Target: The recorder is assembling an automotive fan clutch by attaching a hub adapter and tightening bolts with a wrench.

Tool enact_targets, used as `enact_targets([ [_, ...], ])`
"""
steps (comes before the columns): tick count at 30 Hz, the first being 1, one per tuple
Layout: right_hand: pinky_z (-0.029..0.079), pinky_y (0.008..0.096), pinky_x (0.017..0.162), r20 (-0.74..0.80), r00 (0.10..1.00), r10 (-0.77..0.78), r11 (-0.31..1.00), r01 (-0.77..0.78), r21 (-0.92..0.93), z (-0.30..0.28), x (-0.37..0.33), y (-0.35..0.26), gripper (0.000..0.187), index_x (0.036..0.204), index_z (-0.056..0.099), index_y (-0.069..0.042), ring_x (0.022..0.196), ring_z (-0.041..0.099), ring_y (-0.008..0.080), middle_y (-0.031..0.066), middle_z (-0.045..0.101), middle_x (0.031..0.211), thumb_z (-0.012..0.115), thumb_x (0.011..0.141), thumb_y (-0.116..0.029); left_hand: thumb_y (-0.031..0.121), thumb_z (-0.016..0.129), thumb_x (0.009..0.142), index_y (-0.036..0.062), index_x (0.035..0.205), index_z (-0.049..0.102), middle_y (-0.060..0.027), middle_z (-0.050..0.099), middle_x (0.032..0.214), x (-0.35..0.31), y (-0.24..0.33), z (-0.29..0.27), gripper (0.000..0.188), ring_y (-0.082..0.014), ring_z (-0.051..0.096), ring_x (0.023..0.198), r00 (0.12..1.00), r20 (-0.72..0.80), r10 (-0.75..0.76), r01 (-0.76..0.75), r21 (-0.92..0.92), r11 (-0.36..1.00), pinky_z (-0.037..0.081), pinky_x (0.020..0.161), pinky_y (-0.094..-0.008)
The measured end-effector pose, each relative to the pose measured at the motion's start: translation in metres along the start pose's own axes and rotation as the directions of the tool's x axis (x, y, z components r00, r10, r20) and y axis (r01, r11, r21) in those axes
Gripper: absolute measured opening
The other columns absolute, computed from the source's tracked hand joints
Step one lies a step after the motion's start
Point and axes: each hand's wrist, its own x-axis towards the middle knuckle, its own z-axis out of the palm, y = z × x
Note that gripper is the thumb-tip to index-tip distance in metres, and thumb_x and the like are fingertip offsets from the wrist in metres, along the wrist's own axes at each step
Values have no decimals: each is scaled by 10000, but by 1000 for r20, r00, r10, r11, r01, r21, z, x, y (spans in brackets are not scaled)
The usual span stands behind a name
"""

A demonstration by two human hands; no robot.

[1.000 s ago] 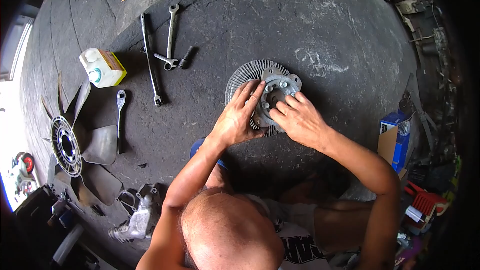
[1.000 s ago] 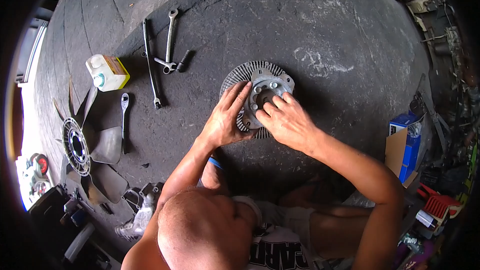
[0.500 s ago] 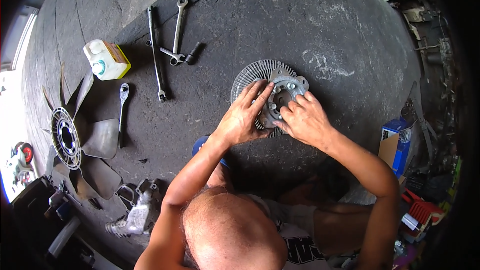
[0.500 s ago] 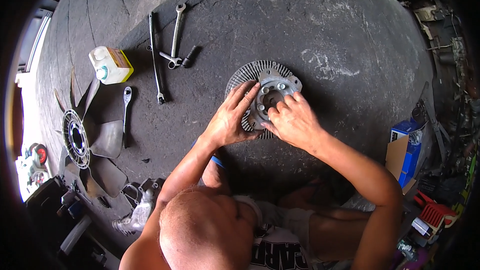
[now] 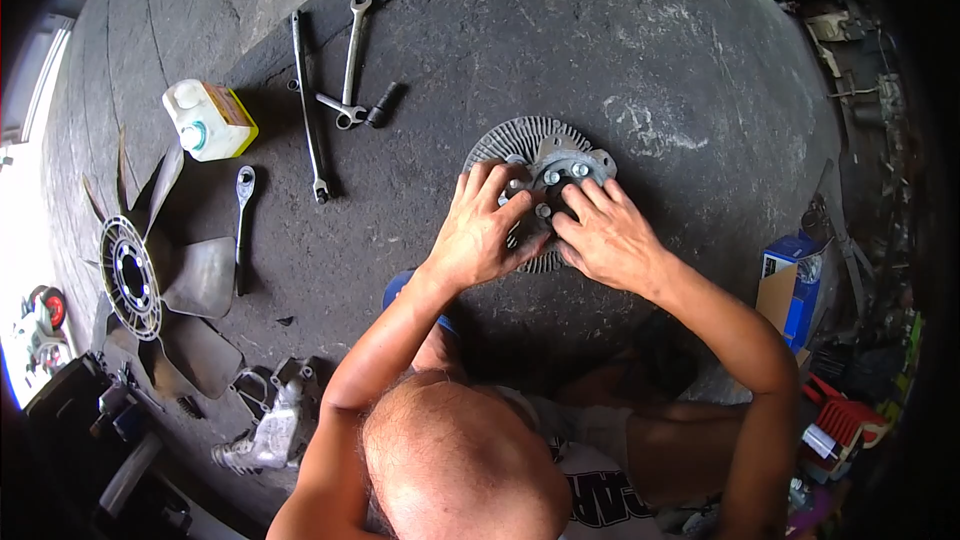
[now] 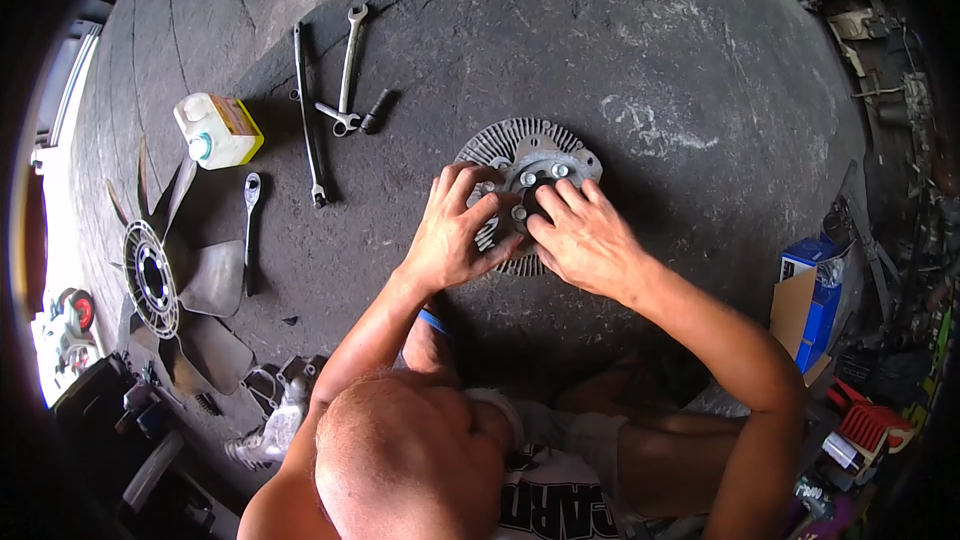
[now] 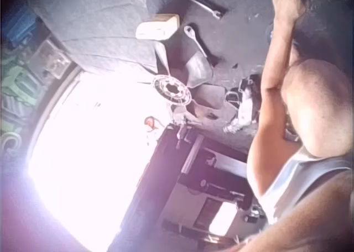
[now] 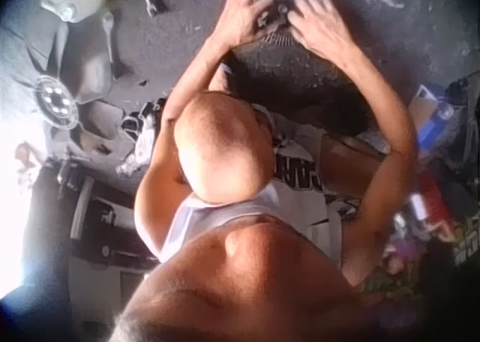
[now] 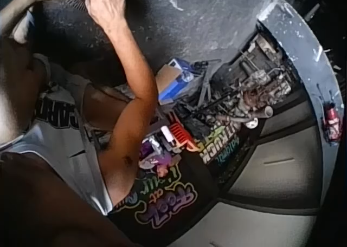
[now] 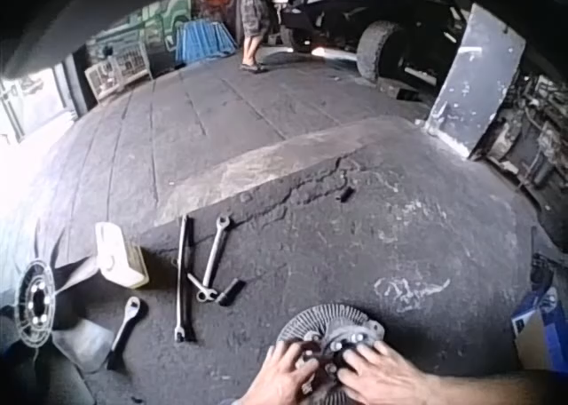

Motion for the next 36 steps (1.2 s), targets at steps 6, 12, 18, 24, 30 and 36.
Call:
enact_targets([
  [6,416,449,931,23,997,76,997,-76,5,-1,1,-2,265,851,680,-68,1088,521,296,126,566,1093,692,859,-332,234,796,739,135,979,719,-15,614,1060,9,-1,6,271,-255,526,1028,995,102,18,-39,198,979,398,864,-405],
  [12,424,455,912,-65,995,79,996,-77,35,12,-8,6,283,946,657,-79,1073,524,299,133,571,1068,706,851,-341,191,777,751,147,1122,730,-8,639,1033,21,3,-5,377,-253,523,1045,972,233,15,-34,74,997,393,897,-401],
  [18,430,448,892,-10,991,134,989,-133,72,-3,-29,17,345,1056,611,-62,1025,549,290,131,579,1044,739,791,-242,254,778,773,144,1182,686,-31,669,1028,18,5,-1,433,-266,522,1011,972,232,27,-51,101,994,385,921,-423],
  [24,436,440,904,11,993,118,990,-117,-85,7,-29,20,268,1011,639,-45,968,607,283,117,641,927,690,847,-250,237,758,770,140,1054,713,-9,650,1079,13,29,15,304,-266,519,1057,964,254,83,-152,267,952,393,906,-448],
  [30,454,437,875,10,971,241,969,-240,-59,-9,-29,7,239,968,643,-48,870,658,287,136,690,883,657,887,-272,235,746,796,136,981,721,-1,648,1077,5,20,22,211,-279,507,1069,966,240,97,-159,258,953,383,923,-457],
  [36,468,446,854,76,968,239,971,-239,-16,4,-27,11,262,1000,630,-45,868,662,294,147,682,882,663,879,-275,244,751,799,147,1077,732,-2,646,1077,6,18,28,295,-289,506,1088,967,246,58,-123,261,958,379,971,-479],
])
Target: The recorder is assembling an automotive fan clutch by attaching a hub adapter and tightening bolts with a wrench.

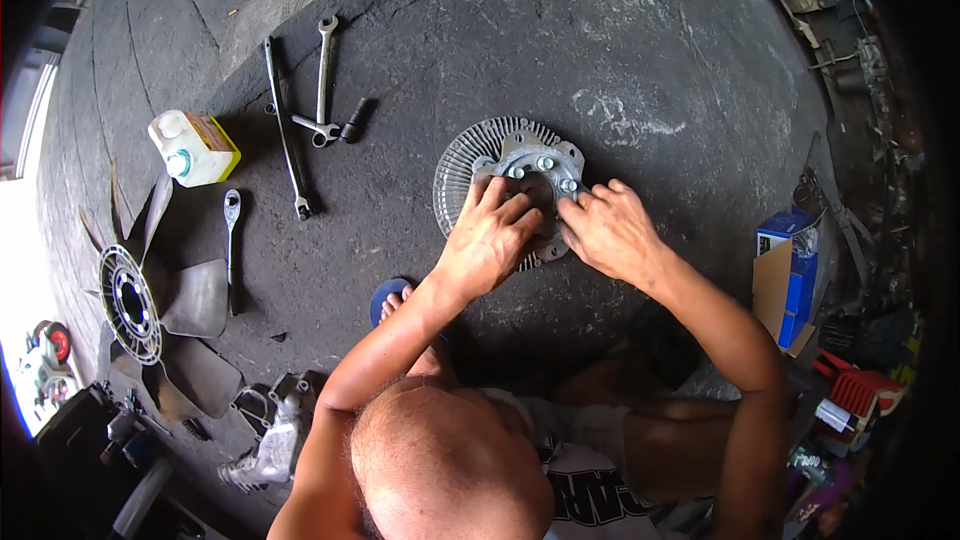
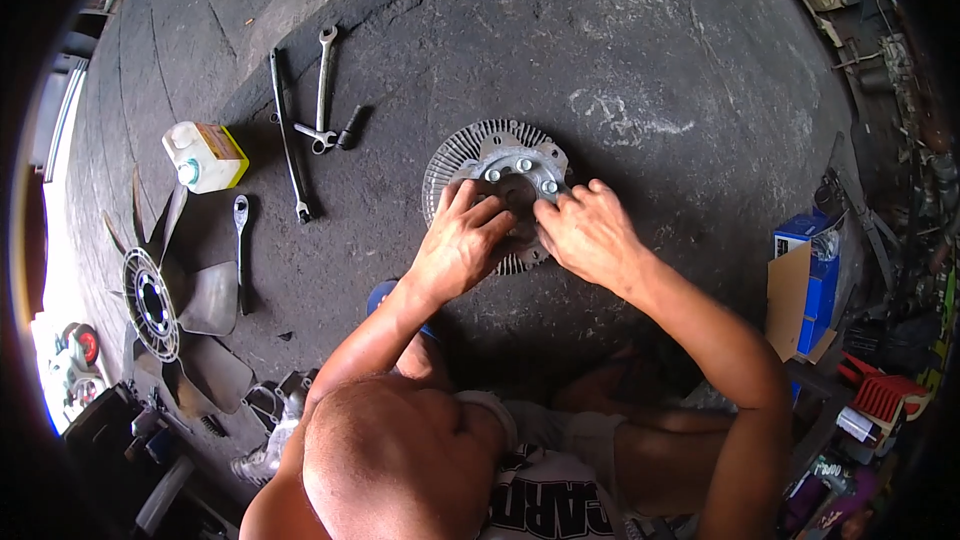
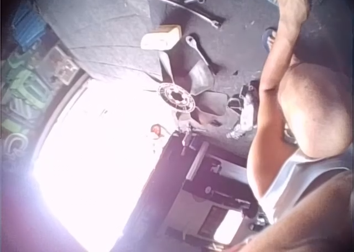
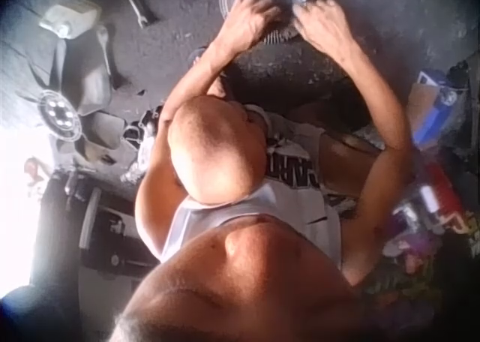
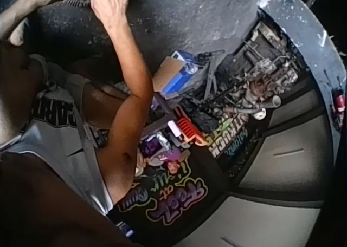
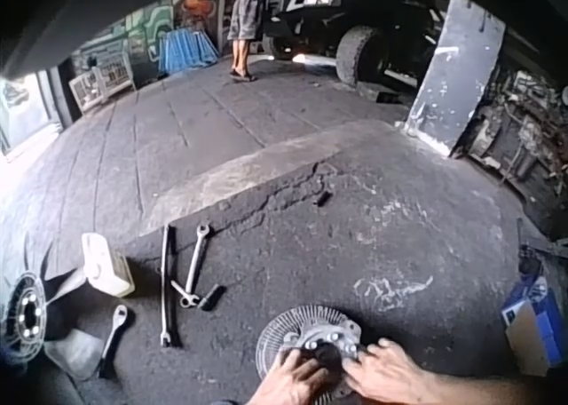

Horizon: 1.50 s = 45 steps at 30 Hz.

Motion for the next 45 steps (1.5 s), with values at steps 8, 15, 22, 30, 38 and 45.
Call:
enact_targets([
  [8,484,426,782,-158,987,19,997,-30,-70,-4,-3,-4,215,890,646,-36,784,665,282,140,681,782,689,850,-242,166,737,747,88,1056,721,-65,642,1096,3,8,-12,319,-303,509,1115,1000,-23,-10,8,-81,997,413,1003,-431],
  [15,486,438,782,13,984,178,984,-179,4,-6,-1,-14,212,908,632,-36,769,669,306,139,674,803,694,851,-230,191,773,728,63,1015,707,-94,602,1141,1,5,-7,321,-326,513,1099,995,41,91,-89,-63,994,434,993,-444],
  [22,481,449,768,110,978,176,982,-183,53,0,2,-5,229,883,667,-48,733,673,297,137,681,810,681,868,-276,186,780,729,81,1057,712,-115,550,1222,3,8,-8,351,-338,499,1124,999,20,38,-37,-43,998,440,985,-469],
  [30,488,451,777,175,965,195,977,-206,49,1,7,-7,240,945,645,-41,800,676,279,156,681,880,663,884,-273,313,800,756,94,1048,717,-120,565,1161,0,3,-2,374,-341,498,1107,996,-92,-17,14,-31,999,432,939,-448],
  [38,515,436,724,43,978,204,967,-208,144,1,6,-11,217,907,659,-44,721,686,319,162,689,807,629,917,-259,264,802,755,86,1060,668,-114,574,1056,6,0,-13,377,-324,535,990,959,-253,-127,106,-96,990,447,841,-433],
  [45,512,467,658,-75,981,179,980,-170,105,4,2,-11,253,918,669,-41,698,693,343,179,692,812,622,933,-290,330,777,783,79,872,629,-76,617,796,21,-9,-12,305,-277,615,791,951,-243,-193,213,60,975,462,733,-400],
])
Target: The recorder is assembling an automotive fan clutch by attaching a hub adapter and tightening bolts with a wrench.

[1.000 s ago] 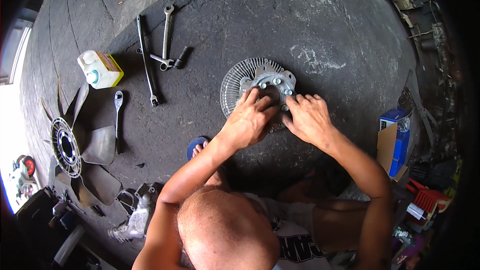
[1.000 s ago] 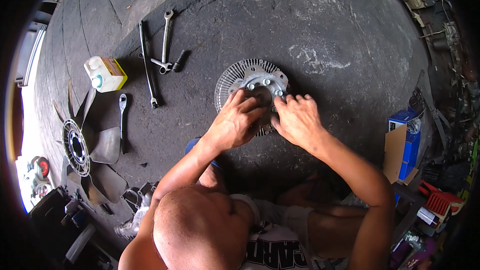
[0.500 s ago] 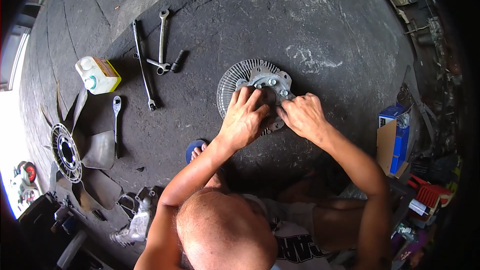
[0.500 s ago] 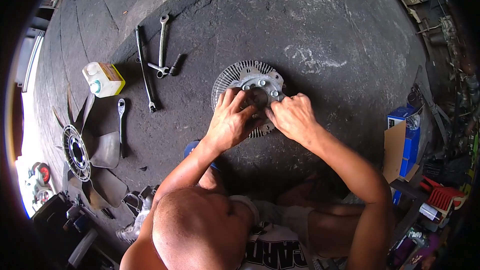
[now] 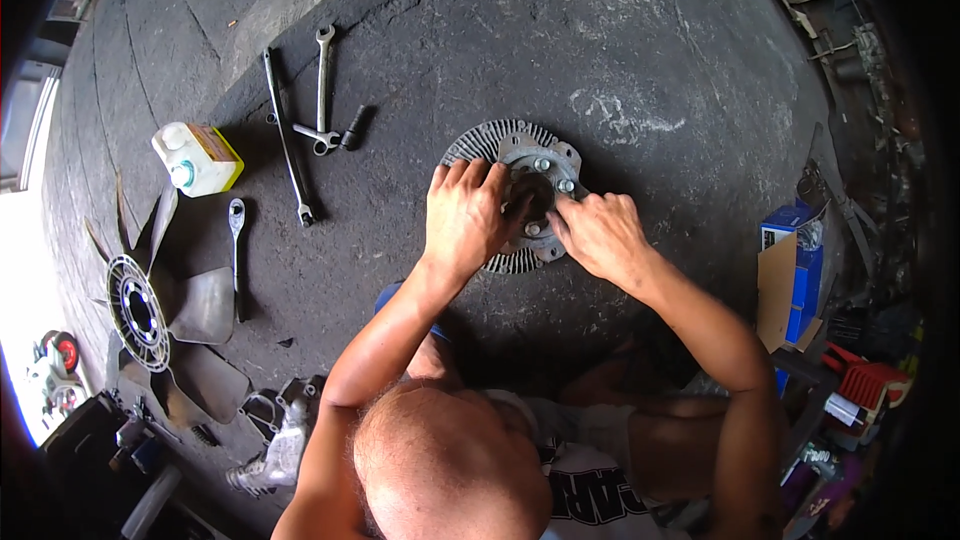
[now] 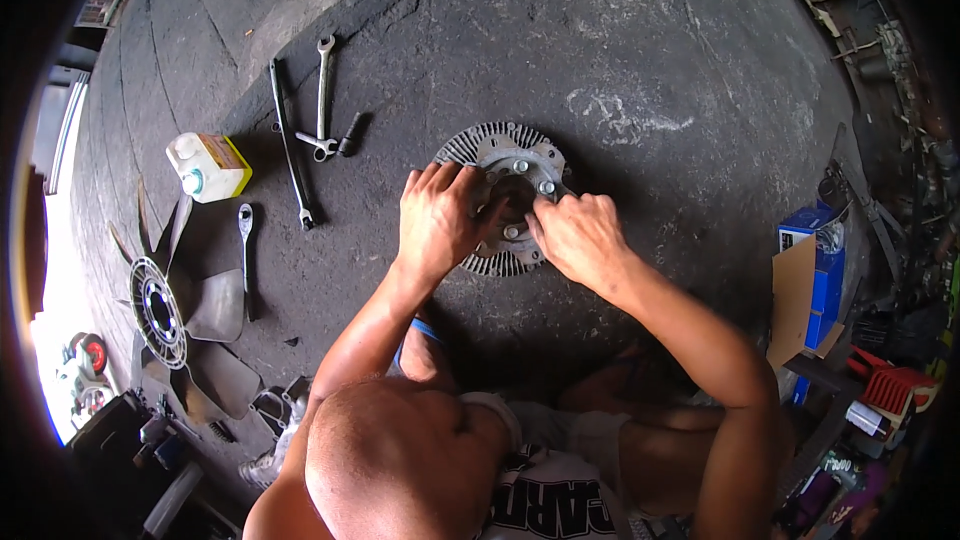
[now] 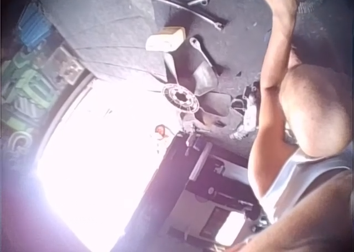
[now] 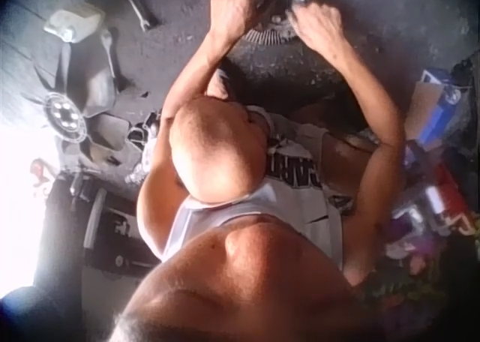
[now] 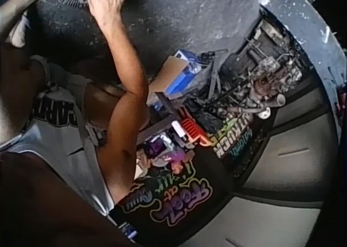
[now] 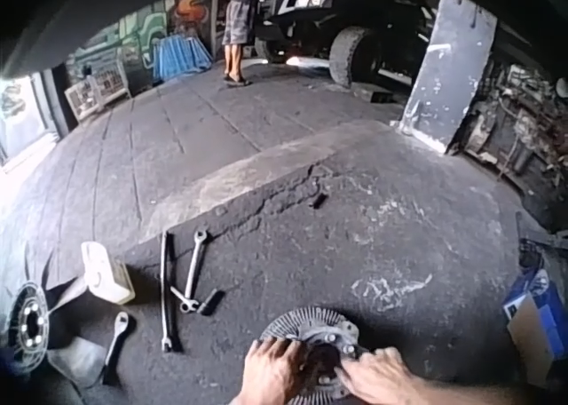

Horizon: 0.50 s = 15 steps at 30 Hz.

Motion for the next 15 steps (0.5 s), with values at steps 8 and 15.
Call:
enact_targets([
  [8,511,488,656,24,998,57,995,-59,76,0,0,0,305,879,674,-28,692,687,366,187,676,721,625,932,-324,276,775,764,70,886,680,-79,665,872,16,-2,-2,258,-275,639,863,996,64,57,-61,64,996,467,793,-408],
  [15,512,491,703,50,998,43,996,-46,71,0,-4,1,305,949,658,-25,715,687,371,186,681,747,643,923,-329,155,695,773,92,984,731,-51,691,1000,27,8,-8,223,-251,596,1021,973,225,41,-71,128,989,460,887,-400],
])
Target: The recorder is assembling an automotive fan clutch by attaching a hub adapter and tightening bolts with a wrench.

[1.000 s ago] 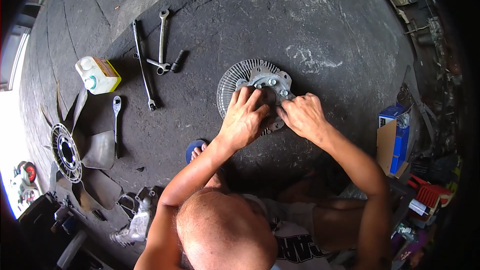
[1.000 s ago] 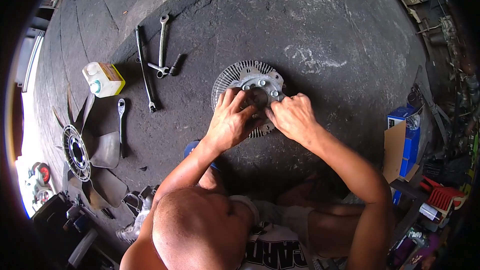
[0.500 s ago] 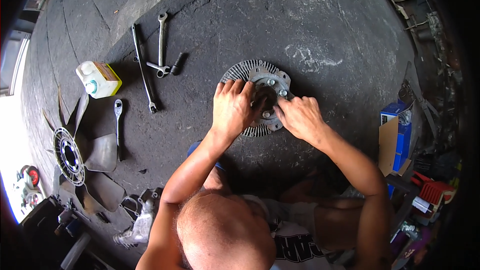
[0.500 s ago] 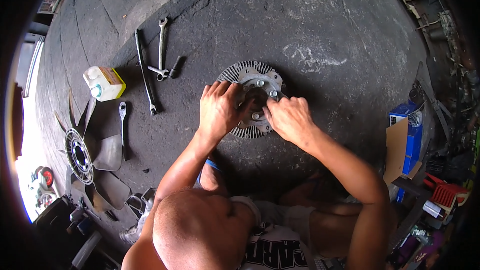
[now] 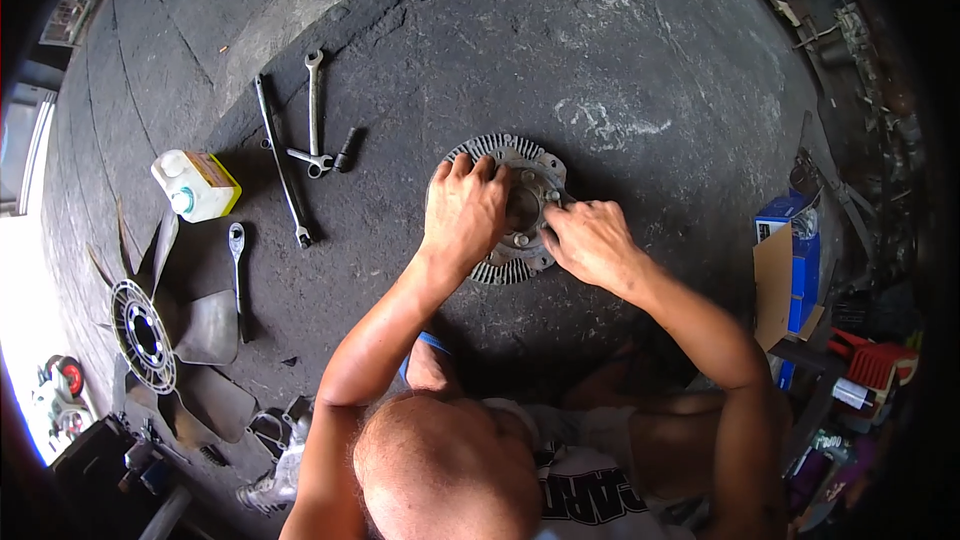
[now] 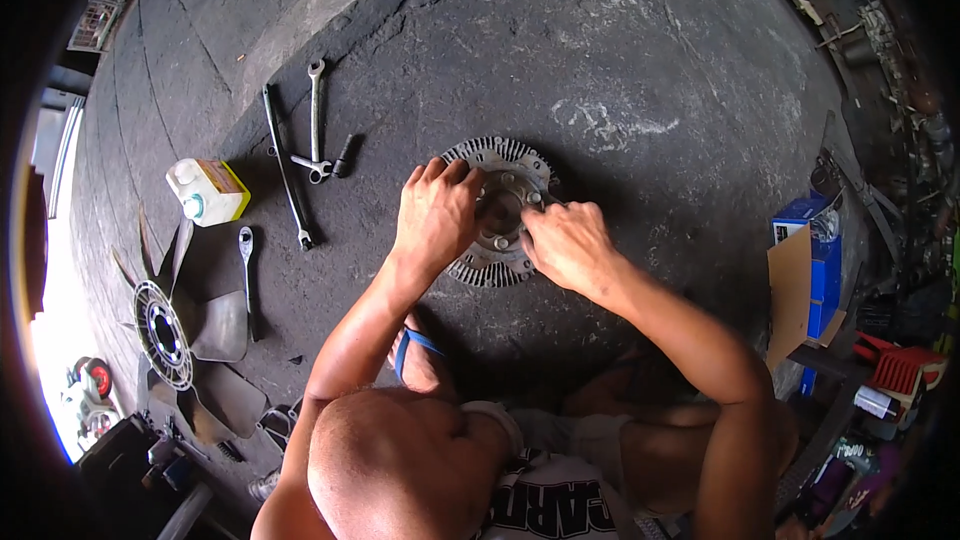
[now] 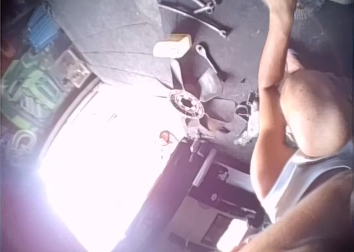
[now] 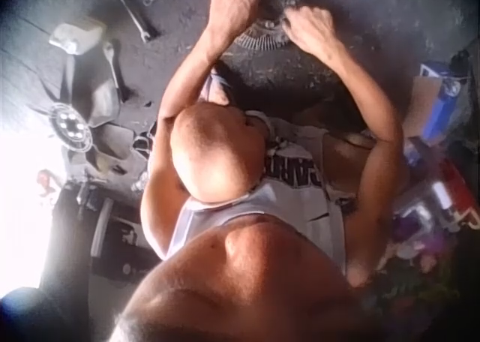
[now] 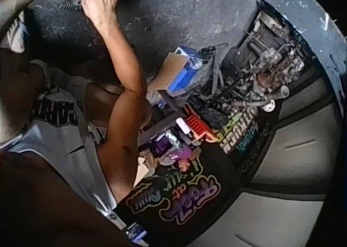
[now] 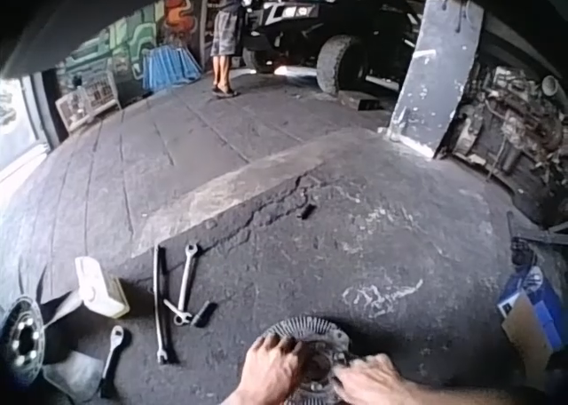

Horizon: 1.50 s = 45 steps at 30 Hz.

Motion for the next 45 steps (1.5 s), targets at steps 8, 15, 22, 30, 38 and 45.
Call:
enact_targets([
  [8,517,483,680,-98,995,2,1000,-2,8,2,-1,0,314,774,681,-28,697,683,368,182,668,696,630,933,-294,210,689,798,113,967,728,-42,674,977,5,-5,-4,198,-256,609,1018,988,-60,141,-142,-19,990,495,854,-367],
  [15,521,470,636,-235,970,-56,998,53,-19,1,-4,-2,313,793,679,-35,655,687,359,173,669,673,621,944,-303,161,674,796,127,1042,734,-44,687,993,6,-19,-11,255,-255,626,998,955,-1,298,-298,-50,953,496,915,-389],
  [22,526,478,680,33,997,72,997,-72,1,0,-1,-3,248,920,662,-30,701,690,362,170,681,746,639,931,-277,122,674,803,145,1075,749,-63,679,1025,6,-23,-8,283,-268,625,968,971,109,213,-207,-61,976,523,870,-393],
  [30,527,488,749,23,999,37,999,-37,7,2,-1,-2,269,1014,642,-23,841,678,345,195,676,916,616,938,-280,144,703,789,136,953,758,-22,696,1076,9,-21,-12,173,-225,579,1018,975,82,205,-206,0,979,481,869,-401],
  [38,513,457,799,156,985,78,988,-55,-147,10,6,-5,298,1069,624,-33,973,606,313,176,650,1009,652,894,-273,205,726,792,172,969,763,8,710,1018,13,-24,-14,184,-192,576,994,968,82,237,-238,2,971,410,894,-350],
  [45,462,483,926,-206,951,-231,973,223,-62,16,-2,-18,322,1060,627,-72,1032,593,311,160,638,1051,666,882,-338,212,729,791,182,1063,762,7,709,1099,14,-28,-21,276,-200,554,1056,952,70,297,-290,-98,952,398,928,-360],
])
